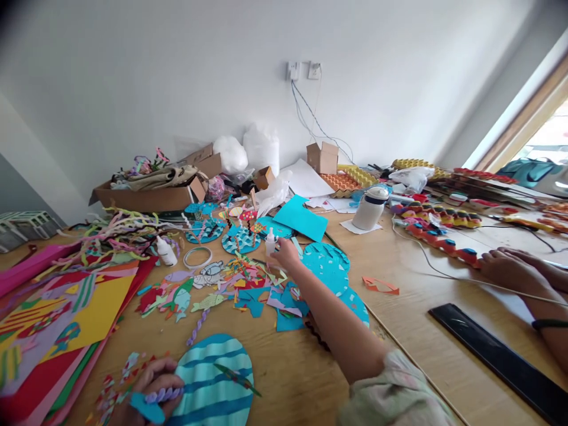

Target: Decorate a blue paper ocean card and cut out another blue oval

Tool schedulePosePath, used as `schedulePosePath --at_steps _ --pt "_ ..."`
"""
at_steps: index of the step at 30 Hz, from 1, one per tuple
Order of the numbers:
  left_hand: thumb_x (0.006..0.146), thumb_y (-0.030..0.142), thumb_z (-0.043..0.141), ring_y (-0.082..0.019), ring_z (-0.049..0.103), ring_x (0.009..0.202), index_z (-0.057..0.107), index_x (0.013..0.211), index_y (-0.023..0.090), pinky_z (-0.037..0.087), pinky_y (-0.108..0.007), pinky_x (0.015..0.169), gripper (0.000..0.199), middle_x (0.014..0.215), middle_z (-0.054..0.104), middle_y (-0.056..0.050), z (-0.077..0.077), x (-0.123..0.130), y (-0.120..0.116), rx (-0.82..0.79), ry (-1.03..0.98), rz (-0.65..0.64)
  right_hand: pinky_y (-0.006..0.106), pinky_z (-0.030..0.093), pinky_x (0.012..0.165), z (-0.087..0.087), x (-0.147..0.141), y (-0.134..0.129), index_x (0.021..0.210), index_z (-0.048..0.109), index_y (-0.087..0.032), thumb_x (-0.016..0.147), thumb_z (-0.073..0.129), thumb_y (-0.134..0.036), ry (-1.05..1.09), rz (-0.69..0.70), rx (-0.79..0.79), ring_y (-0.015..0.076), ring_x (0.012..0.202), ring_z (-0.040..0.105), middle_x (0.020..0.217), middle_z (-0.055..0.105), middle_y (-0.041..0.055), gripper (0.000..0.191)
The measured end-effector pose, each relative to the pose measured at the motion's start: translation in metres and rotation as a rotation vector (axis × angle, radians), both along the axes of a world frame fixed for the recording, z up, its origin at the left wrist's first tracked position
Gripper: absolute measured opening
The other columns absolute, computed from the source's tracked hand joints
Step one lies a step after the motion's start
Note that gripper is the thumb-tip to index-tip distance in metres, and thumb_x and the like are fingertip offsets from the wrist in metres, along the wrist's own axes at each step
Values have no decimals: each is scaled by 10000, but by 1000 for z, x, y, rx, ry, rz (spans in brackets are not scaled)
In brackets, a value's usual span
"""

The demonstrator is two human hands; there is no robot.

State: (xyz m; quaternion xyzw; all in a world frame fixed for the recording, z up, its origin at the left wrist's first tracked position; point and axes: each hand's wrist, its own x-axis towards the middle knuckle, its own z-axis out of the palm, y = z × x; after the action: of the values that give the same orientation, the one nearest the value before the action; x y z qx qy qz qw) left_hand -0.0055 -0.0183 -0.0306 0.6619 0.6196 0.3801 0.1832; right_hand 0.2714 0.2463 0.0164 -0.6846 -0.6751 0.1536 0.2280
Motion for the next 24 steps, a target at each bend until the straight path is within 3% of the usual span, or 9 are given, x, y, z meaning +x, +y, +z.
schedulePosePath --at_steps 3,6,10,12,16,20,24 --pt "756 376 538 -210 604 864 653 757 257 492 -287 744 166 936 619 -34 15 2 -3 -130 53 -53 320 440 735 15 18 -26 967 581 -132 697 626 -178 26 13 55 222 881 563 925 611 77 277" --pt "752 293 529 -209 587 865 640 805 231 488 -302 735 138 950 591 -48 22 2 -4 -178 52 -54 280 442 658 26 21 -57 908 601 -140 724 570 -205 99 148 10 183 764 581 824 631 50 198" --pt "756 246 519 -194 573 847 632 765 220 483 -291 707 116 943 563 -49 21 4 -3 -187 16 -77 210 435 567 33 -12 -102 766 633 -167 696 595 -230 211 447 -138 124 637 572 670 625 -16 102" --pt "748 236 524 -195 569 857 635 764 219 481 -296 717 113 944 561 -50 20 4 -2 -172 1 -80 206 426 556 35 -37 -118 769 639 -154 682 607 -218 321 759 -257 115 625 556 678 620 -11 113" --pt "736 243 529 -211 564 872 654 729 204 473 -321 742 131 940 581 -64 20 3 1 -154 15 -84 192 406 553 42 -74 -127 755 648 -145 685 624 -194 343 983 -335 93 611 525 666 599 -16 88" --pt "732 250 528 -210 577 807 662 742 181 480 -329 697 152 952 602 -79 17 3 3 -160 28 -74 186 418 567 54 -97 -124 864 632 -140 696 628 -162 328 1167 -466 89 628 529 684 572 -26 169" --pt "737 235 514 -202 565 870 651 737 192 467 -325 757 143 998 593 -64 15 3 3 -145 26 -75 192 419 600 74 -119 -138 1012 576 -164 667 665 -159 123 1386 -470 102 685 551 787 595 -10 357"
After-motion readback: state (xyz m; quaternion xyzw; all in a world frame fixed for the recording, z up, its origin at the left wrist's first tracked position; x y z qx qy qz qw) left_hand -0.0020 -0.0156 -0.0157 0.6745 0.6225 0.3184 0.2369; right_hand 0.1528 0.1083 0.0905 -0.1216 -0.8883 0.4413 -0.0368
